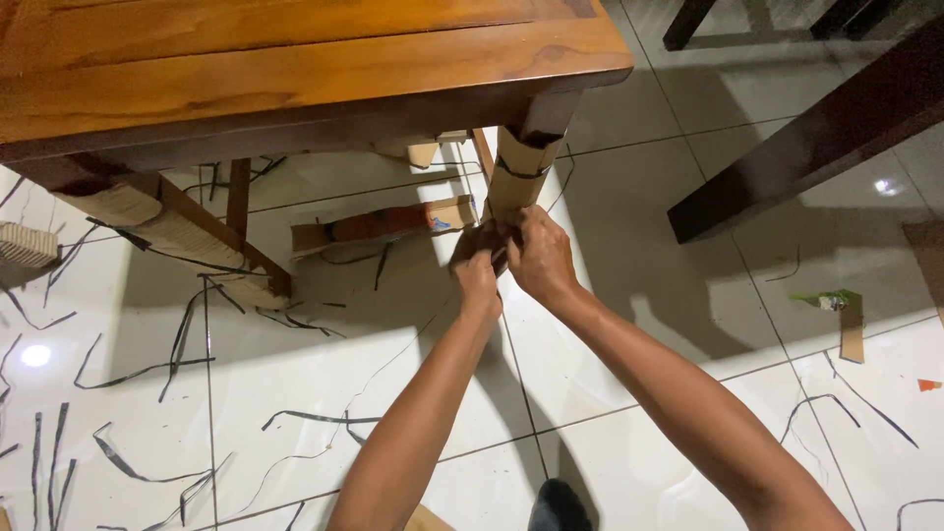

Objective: Wrapping wooden stool legs with cardboard and plastic strips for protection

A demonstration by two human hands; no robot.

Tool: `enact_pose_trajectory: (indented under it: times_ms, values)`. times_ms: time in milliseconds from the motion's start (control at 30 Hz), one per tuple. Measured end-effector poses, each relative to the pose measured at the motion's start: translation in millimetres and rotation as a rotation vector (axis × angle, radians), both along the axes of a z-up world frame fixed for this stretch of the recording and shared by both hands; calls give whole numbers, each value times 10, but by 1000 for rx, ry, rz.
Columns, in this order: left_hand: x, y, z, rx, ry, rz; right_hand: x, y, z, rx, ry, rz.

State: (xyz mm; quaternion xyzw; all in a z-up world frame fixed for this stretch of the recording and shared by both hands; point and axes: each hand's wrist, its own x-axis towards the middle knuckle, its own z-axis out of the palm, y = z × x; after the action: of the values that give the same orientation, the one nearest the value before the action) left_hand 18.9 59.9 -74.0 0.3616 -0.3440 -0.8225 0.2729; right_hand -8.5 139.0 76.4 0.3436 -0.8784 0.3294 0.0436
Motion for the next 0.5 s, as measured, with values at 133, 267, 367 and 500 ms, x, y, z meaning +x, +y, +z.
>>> enact_pose_trajectory:
  times_ms: [133,267,367,500]
  values:
    - [-13,-321,95,-799,-82,113,39,-4,106,51,178,57]
    - [-45,-357,666,-1046,-35,173,82,54,320,171,186,65]
    - [-158,-359,692,-999,-142,155,-29,146,237,226,46,9]
    - [-182,-318,938,-665,-267,46,-157,162,116,152,-147,-4]
